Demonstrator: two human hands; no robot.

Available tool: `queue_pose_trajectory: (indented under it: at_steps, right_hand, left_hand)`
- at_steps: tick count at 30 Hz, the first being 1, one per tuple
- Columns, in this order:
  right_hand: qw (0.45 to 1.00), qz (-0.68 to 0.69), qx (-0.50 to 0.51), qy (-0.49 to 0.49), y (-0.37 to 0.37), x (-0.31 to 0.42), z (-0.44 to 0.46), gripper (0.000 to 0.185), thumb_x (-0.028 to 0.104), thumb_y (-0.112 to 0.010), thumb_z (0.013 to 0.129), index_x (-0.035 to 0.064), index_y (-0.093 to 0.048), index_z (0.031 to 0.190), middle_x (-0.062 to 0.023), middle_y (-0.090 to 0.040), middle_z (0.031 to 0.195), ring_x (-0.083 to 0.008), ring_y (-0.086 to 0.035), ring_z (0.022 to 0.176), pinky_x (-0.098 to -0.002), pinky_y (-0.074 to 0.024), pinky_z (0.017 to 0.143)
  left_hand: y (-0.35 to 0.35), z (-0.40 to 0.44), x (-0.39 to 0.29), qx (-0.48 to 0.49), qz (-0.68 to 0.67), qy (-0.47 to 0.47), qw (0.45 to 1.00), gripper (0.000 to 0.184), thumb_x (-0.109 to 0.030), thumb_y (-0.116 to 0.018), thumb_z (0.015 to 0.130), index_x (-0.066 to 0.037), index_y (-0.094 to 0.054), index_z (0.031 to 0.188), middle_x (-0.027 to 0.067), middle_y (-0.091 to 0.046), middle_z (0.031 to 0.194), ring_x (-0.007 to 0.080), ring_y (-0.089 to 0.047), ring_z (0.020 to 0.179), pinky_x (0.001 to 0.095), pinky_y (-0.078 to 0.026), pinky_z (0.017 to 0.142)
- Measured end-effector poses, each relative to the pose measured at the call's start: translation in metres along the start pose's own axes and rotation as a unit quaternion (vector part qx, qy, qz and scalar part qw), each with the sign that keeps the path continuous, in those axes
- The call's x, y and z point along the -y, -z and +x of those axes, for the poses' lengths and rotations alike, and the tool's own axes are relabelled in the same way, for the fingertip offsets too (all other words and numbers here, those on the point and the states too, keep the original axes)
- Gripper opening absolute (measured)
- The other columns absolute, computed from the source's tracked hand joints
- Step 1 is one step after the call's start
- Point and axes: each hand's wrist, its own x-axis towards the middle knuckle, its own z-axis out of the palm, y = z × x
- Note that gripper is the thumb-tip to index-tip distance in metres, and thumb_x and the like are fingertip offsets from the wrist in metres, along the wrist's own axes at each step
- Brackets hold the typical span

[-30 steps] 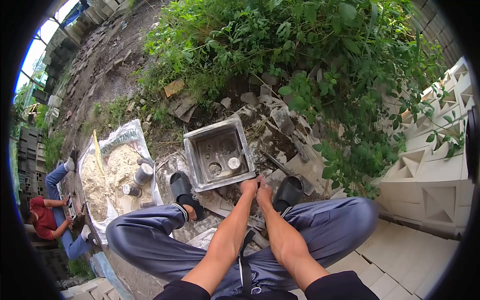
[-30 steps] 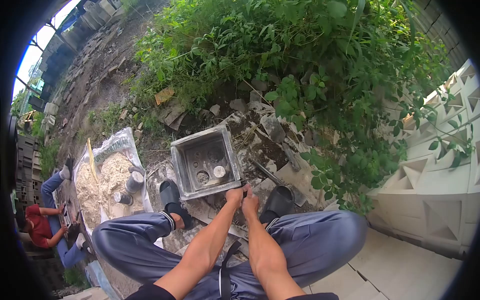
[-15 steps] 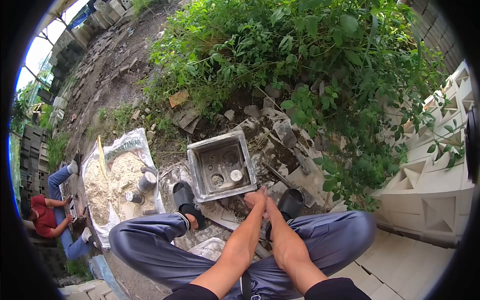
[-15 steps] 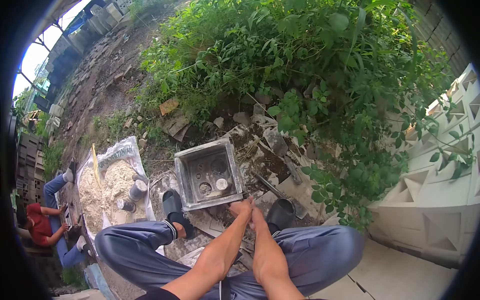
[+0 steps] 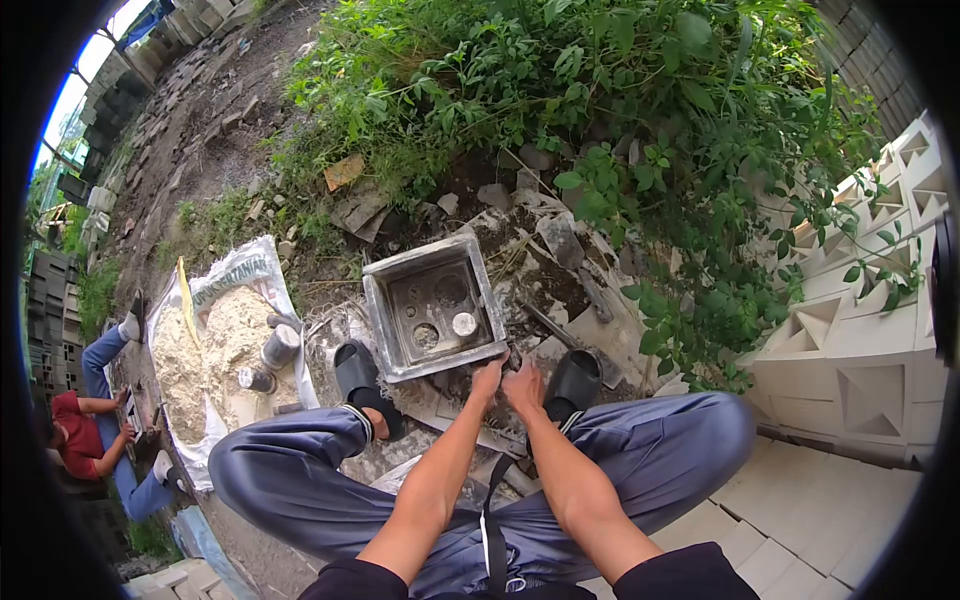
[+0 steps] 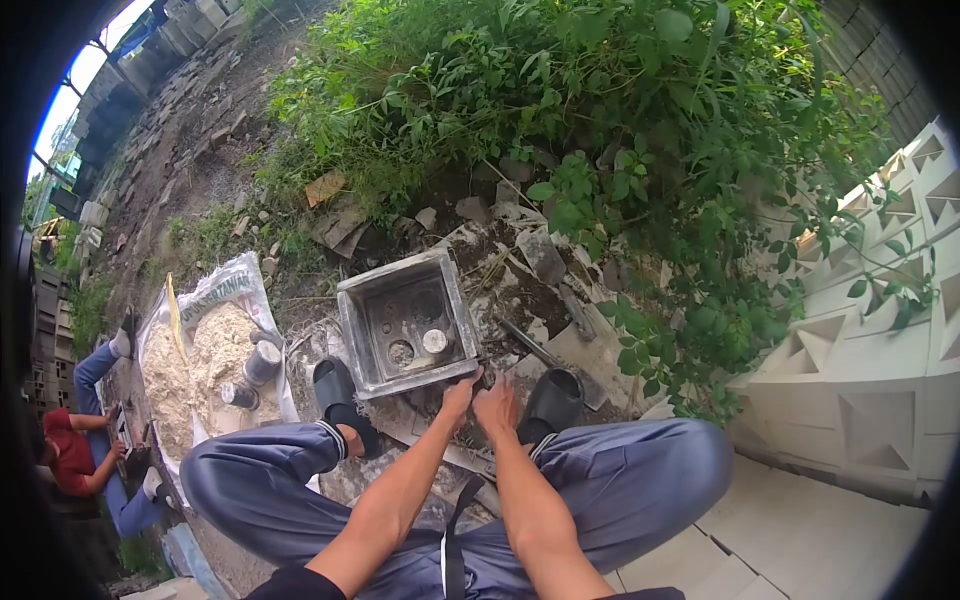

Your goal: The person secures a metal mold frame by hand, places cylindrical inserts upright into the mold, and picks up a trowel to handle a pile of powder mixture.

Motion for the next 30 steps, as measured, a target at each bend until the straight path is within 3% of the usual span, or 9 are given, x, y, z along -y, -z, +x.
queue_pose_trajectory:
  at_steps: [5, 11, 15, 17, 18, 22, 25, 28, 30]
  right_hand:
    - [0.989, -0.109, -0.097, 0.035, -0.028, 0.008, -0.004, 0.047, 0.019, -0.058, 0.081, -0.0010, -0.044, 0.120, -0.0256, -0.058, 0.100, -0.0414, -0.058, 0.096, -0.0489, -0.0462, 0.086]
    - [0.983, -0.120, 0.074, -0.116, -0.012, 0.020, 0.014, 0.038, 0.011, -0.061, 0.080, 0.0007, -0.047, 0.114, -0.0237, -0.058, 0.107, -0.0397, -0.057, 0.101, -0.0472, -0.0460, 0.085]
    - [0.996, -0.007, -0.072, -0.057, -0.022, 0.001, -0.010, 0.036, 0.009, -0.059, 0.080, -0.0003, -0.047, 0.112, -0.0232, -0.058, 0.107, -0.0392, -0.056, 0.103, -0.0453, -0.0464, 0.085]
    - [0.981, -0.107, -0.128, 0.100, -0.026, -0.013, -0.016, 0.038, 0.010, -0.060, 0.079, -0.0012, -0.046, 0.113, -0.0226, -0.057, 0.109, -0.0385, -0.055, 0.105, -0.0450, -0.0462, 0.085]
    - [0.988, -0.147, -0.051, 0.018, -0.023, -0.006, -0.012, 0.041, 0.011, -0.061, 0.078, -0.0020, -0.045, 0.114, -0.0225, -0.055, 0.114, -0.0377, -0.054, 0.108, -0.0445, -0.0460, 0.086]
    - [0.989, -0.135, 0.016, -0.054, -0.015, 0.021, 0.005, 0.047, 0.012, -0.059, 0.079, -0.0022, -0.043, 0.121, -0.0226, -0.058, 0.110, -0.0381, -0.057, 0.100, -0.0451, -0.0477, 0.083]
    - [0.992, -0.092, -0.081, 0.014, -0.023, 0.006, -0.005, 0.049, 0.017, -0.059, 0.081, -0.0015, -0.043, 0.125, -0.0193, -0.062, 0.098, -0.0343, -0.063, 0.085, -0.0435, -0.0505, 0.076]
    - [0.869, 0.467, 0.017, -0.164, -0.025, -0.006, 0.002, 0.030, 0.028, -0.055, 0.089, 0.0013, -0.057, 0.102, -0.0104, -0.061, 0.092, -0.0205, -0.060, 0.079, -0.0352, -0.0508, 0.067]
    - [0.783, 0.573, 0.015, -0.241, -0.028, -0.022, 0.008, 0.031, 0.033, -0.051, 0.092, 0.0030, -0.056, 0.100, -0.0088, -0.060, 0.087, -0.0190, -0.057, 0.073, -0.0335, -0.0495, 0.063]
  left_hand:
    - [0.008, 0.024, 0.022, 0.078, -0.128, -0.016, 0.989, 0.061, -0.036, -0.072, 0.079, -0.001, -0.055, 0.125, 0.0101, -0.053, 0.130, 0.0209, -0.046, 0.116, 0.0326, -0.034, 0.099]
    - [0.013, 0.062, 0.050, 0.176, -0.199, -0.031, 0.964, 0.052, -0.028, -0.070, 0.084, -0.003, -0.052, 0.126, 0.0047, -0.050, 0.131, 0.0171, -0.041, 0.119, 0.0322, -0.026, 0.104]
    - [0.016, 0.061, 0.042, 0.287, -0.246, 0.017, 0.926, 0.040, -0.024, -0.066, 0.086, -0.004, -0.056, 0.119, 0.0033, -0.053, 0.128, 0.0164, -0.045, 0.117, 0.0331, -0.028, 0.103]
    - [0.015, 0.078, 0.051, 0.407, -0.318, 0.029, 0.856, 0.039, -0.022, -0.066, 0.085, -0.004, -0.056, 0.119, 0.0046, -0.055, 0.126, 0.0174, -0.046, 0.117, 0.0343, -0.030, 0.103]
    - [0.017, 0.060, 0.031, 0.444, -0.339, 0.008, 0.829, 0.040, -0.022, -0.066, 0.085, -0.004, -0.055, 0.119, 0.0063, -0.055, 0.126, 0.0186, -0.047, 0.117, 0.0345, -0.031, 0.103]
    - [0.008, 0.093, 0.055, 0.368, -0.338, -0.025, 0.866, 0.038, -0.025, -0.065, 0.086, -0.006, -0.055, 0.118, 0.0060, -0.057, 0.120, 0.0200, -0.049, 0.114, 0.0342, -0.034, 0.101]
    - [0.012, 0.065, 0.044, 0.334, -0.288, 0.001, 0.897, 0.036, -0.026, -0.065, 0.087, -0.009, -0.055, 0.117, 0.0046, -0.059, 0.112, 0.0207, -0.051, 0.109, 0.0342, -0.036, 0.098]
    - [0.016, 0.055, 0.038, 0.383, -0.261, 0.043, 0.885, 0.035, -0.032, -0.057, 0.091, -0.011, -0.055, 0.119, 0.0037, -0.060, 0.104, 0.0171, -0.052, 0.102, 0.0311, -0.040, 0.089]
    - [0.012, 0.050, 0.035, 0.373, -0.225, 0.013, 0.900, 0.038, -0.037, -0.051, 0.094, -0.012, -0.053, 0.124, 0.0030, -0.060, 0.101, 0.0139, -0.051, 0.094, 0.0287, -0.042, 0.078]
